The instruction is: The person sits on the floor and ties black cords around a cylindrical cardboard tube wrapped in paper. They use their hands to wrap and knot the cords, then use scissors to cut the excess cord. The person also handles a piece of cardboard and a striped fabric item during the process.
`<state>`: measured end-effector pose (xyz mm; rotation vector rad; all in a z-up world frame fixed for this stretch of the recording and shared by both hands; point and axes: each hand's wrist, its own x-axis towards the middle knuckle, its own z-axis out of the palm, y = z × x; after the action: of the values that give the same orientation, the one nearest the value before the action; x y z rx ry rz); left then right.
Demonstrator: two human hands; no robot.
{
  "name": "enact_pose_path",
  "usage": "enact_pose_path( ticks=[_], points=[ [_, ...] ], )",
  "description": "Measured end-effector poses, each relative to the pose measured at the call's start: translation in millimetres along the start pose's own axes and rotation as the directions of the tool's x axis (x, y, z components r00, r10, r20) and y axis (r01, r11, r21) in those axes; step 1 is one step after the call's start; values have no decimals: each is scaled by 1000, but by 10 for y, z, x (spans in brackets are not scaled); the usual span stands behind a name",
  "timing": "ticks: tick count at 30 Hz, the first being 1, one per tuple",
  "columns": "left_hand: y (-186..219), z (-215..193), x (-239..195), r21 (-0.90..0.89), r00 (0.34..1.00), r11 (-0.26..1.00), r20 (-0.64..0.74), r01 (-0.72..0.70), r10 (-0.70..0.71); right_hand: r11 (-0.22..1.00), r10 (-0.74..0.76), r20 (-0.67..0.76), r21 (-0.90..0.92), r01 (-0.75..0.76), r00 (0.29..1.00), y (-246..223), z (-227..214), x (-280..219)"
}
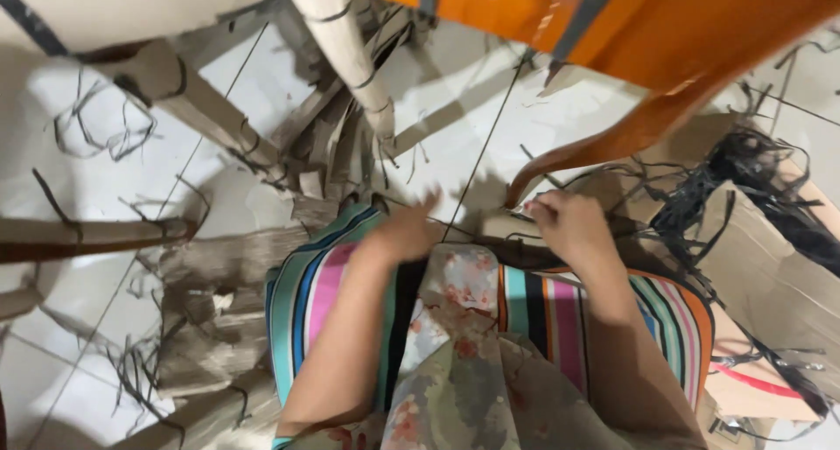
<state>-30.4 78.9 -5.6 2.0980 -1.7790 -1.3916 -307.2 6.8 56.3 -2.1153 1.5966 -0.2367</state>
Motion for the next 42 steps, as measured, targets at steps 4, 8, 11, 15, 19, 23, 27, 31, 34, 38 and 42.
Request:
enact_pose_path(
  ticks=[4,8,11,15,19,23,27,31,34,38,42],
  points=[
    [455,348,-357,177,960,978,276,-107,55,989,-142,174,-12,146,974,-136,461,14],
    [302,767,-295,297,962,945,266,-138,57,892,-373,174,337,301,911,-525,833,88],
    [266,1005,-82,291,968,947,242,-139,67,854,-355,277,484,190,893,-512,1457,177],
    [383,588,-211,219,953,960,285,-173,107,906,-162,410,422,-30,897,-759,1902,305],
    [-312,2893,1716,162,964,971,225,-177,139,811,-310,375,584,37,874,-901,2165,471],
    [23,2547,1644,114,964,975,209,-192,165,631,-760,31,276,725,649,-1379,2078,595],
    [366,2237,1475,89,955,968,205,-235,213,656,-746,191,49,753,638,-1557,2245,801],
    [473,1779,1110,95,950,960,197,-265,243,684,-726,103,8,729,680,-1972,2127,657],
    [483,1413,795,97,939,949,206,-300,276,645,-741,131,-130,753,658,-1643,2311,773],
    [514,1020,283,107,914,925,231,-366,334,560,-827,33,136,817,562,-1602,1864,571],
    [568,640,-324,148,884,888,260,-435,389,445,-737,-259,509,737,625,-1801,927,290]
  ],
)
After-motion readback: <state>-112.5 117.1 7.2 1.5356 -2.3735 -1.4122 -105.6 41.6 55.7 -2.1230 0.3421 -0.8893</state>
